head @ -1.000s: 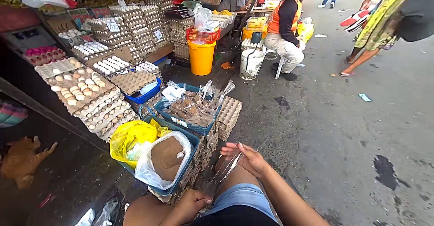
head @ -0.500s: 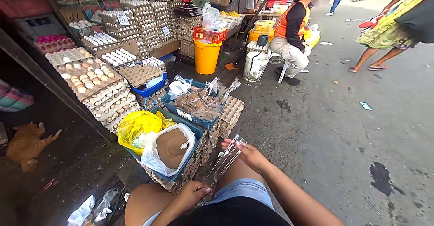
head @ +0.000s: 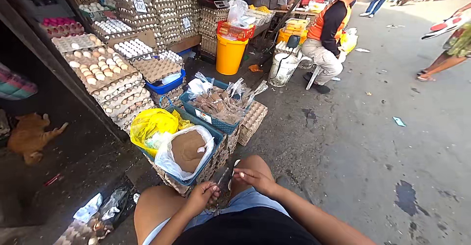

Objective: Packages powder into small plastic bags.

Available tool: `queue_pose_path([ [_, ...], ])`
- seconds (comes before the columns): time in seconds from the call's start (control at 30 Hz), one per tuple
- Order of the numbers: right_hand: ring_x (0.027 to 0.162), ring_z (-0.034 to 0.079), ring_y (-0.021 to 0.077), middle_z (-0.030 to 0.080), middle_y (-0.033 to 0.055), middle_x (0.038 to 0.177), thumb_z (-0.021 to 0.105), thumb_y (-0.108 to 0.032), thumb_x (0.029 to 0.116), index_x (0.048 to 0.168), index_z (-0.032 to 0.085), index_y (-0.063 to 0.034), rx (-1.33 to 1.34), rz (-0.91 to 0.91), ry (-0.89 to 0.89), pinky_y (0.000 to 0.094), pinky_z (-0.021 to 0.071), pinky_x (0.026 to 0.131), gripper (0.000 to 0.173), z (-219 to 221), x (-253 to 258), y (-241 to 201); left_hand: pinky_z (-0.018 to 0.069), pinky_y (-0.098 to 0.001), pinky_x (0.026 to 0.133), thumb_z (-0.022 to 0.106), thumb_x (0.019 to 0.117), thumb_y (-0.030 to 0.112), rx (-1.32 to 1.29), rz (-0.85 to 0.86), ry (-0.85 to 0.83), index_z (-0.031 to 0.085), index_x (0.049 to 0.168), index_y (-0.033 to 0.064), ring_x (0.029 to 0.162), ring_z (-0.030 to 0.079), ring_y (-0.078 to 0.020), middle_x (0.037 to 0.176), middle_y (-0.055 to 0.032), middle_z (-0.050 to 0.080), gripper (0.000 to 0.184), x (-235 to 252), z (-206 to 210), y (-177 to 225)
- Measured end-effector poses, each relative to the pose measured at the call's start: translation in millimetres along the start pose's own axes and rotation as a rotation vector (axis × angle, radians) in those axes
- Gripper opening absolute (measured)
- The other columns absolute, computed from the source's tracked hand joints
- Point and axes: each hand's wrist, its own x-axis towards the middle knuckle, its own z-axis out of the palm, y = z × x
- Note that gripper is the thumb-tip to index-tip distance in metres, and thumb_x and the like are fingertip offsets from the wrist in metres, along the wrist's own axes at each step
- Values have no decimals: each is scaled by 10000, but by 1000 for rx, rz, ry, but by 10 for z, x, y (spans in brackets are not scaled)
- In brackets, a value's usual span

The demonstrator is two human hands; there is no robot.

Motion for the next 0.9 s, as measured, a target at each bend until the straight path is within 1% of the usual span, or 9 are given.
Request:
queue_pose_path([
  [0.13,1099,663,183,707,177,1178,489,-256,1086,1234,679,47,-219,68,-273,386,479,1035,386,226,9,645,471,-188,553,462,1097,148,-42,-158,105,640,1096,-17,595,572,-18,812,7,674,242,-72,25,-277],
  [0.23,1017,666,203,716,169,1073,481,-366,1079,1123,711,40,-293,78,-316,428,491,984,468,402,307,842,489,-198,615,474,1094,153,-5,-161,47,635,1088,-27,634,574,-21,844,-6,670,242,-1,131,-351],
  [0.37,1053,624,364,650,315,1116,386,-336,1123,1130,647,145,-506,118,-505,545,442,985,548,502,284,300,511,-221,705,481,1089,158,76,-119,-54,644,1095,-41,715,595,-31,891,-25,667,257,-68,174,-265],
  [0.47,952,619,343,655,279,995,417,-331,1111,1027,649,147,-583,107,-447,539,453,931,538,551,143,113,502,-216,678,450,1101,178,85,-98,-84,637,1115,-23,731,609,-28,916,-27,680,275,-162,110,-238],
  [0.57,990,612,392,644,330,1045,396,-298,1126,1100,634,170,-673,86,-532,549,436,955,526,545,64,-158,515,-235,718,395,1116,192,73,-66,-124,648,1174,-29,783,618,-43,977,-44,679,340,-227,57,-198],
  [0.63,883,636,364,658,302,942,423,-290,1111,1026,654,157,-650,-75,-538,536,487,857,510,530,72,74,519,-252,747,368,1125,196,91,-87,-150,638,1206,-41,817,622,-60,1024,-75,677,368,-311,66,-159],
  [0.7,913,612,346,651,278,959,425,-305,1113,1018,657,143,-651,10,-502,528,457,889,513,598,2,35,540,-253,740,370,1126,191,71,-104,-133,620,1207,-43,803,638,-62,1013,-74,671,352,-373,63,-88],
  [0.8,1153,620,445,657,328,1163,351,-340,1130,1170,652,128,-758,81,-552,614,414,1031,558,633,-29,-132,502,-206,594,443,1106,183,-26,-90,29,613,1186,-33,619,569,-26,890,-18,639,286,-420,3,-9],
  [0.9,1294,564,457,620,331,1304,328,-326,1132,1305,613,108,-796,6,-635,602,359,1129,547,603,20,-125,474,-198,669,517,1074,182,14,-8,252,647,1117,-35,675,540,-7,864,-8,636,257,-425,-118,-21],
])
